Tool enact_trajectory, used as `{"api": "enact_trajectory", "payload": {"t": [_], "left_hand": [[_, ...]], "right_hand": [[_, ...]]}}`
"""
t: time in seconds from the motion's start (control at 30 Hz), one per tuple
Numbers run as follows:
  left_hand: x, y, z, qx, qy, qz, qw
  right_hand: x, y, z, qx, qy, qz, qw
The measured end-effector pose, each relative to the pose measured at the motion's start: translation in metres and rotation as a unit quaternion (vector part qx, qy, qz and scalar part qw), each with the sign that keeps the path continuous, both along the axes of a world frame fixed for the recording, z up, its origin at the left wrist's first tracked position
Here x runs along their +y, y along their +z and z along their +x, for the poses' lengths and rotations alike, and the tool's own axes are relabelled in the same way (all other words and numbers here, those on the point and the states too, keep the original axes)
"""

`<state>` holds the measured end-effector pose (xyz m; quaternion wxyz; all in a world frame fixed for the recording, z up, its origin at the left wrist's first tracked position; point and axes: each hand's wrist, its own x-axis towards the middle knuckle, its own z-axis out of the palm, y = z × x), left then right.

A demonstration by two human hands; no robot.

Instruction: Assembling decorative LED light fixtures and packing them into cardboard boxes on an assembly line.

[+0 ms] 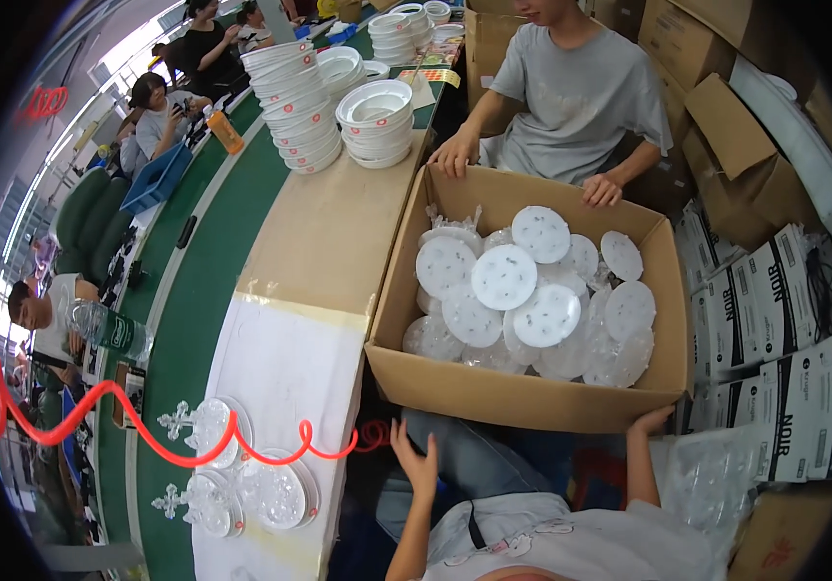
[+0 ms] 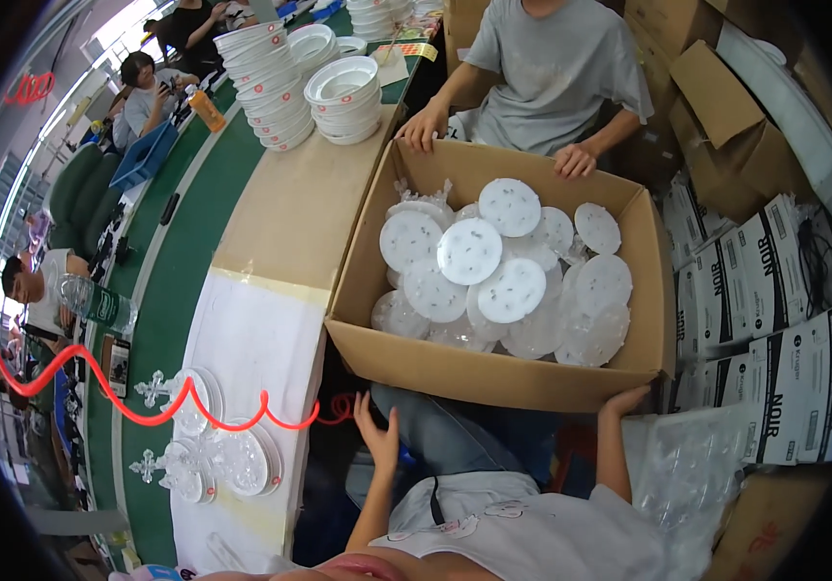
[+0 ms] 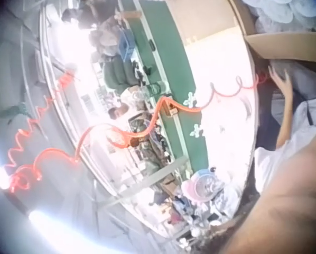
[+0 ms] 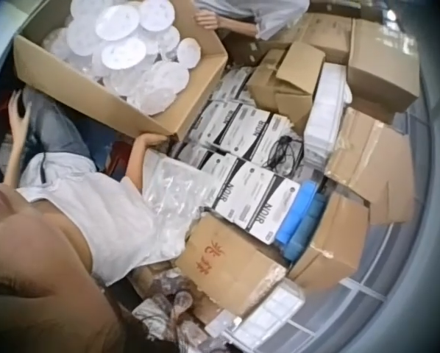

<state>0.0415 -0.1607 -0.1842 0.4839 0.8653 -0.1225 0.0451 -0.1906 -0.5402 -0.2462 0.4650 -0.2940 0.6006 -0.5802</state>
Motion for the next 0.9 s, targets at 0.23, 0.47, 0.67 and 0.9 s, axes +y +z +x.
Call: {"api": "enact_trajectory", "payload": {"t": [0.23, 0.47, 0.67, 0.9], "left_hand": [[0.11, -0.096, -0.015, 0.195, -0.056, 0.274, 0.94], [0.107, -0.145, 0.013, 0.314, 0.086, -0.07, 0.943], [0.128, -0.186, 0.006, 0.242, 0.077, -0.151, 0.956], [0.186, -0.247, -0.1, 0.219, 0.064, -0.199, 0.953]], "right_hand": [[0.019, 0.002, -0.011, 0.08, 0.031, 0.0, 0.996], [0.064, -0.046, -0.083, 0.226, 0.093, -0.027, 0.969], [0.114, 0.009, -0.098, 0.193, 0.213, 0.19, 0.939], [0.118, -0.019, -0.135, 0.4, 0.622, 0.181, 0.648]]}}
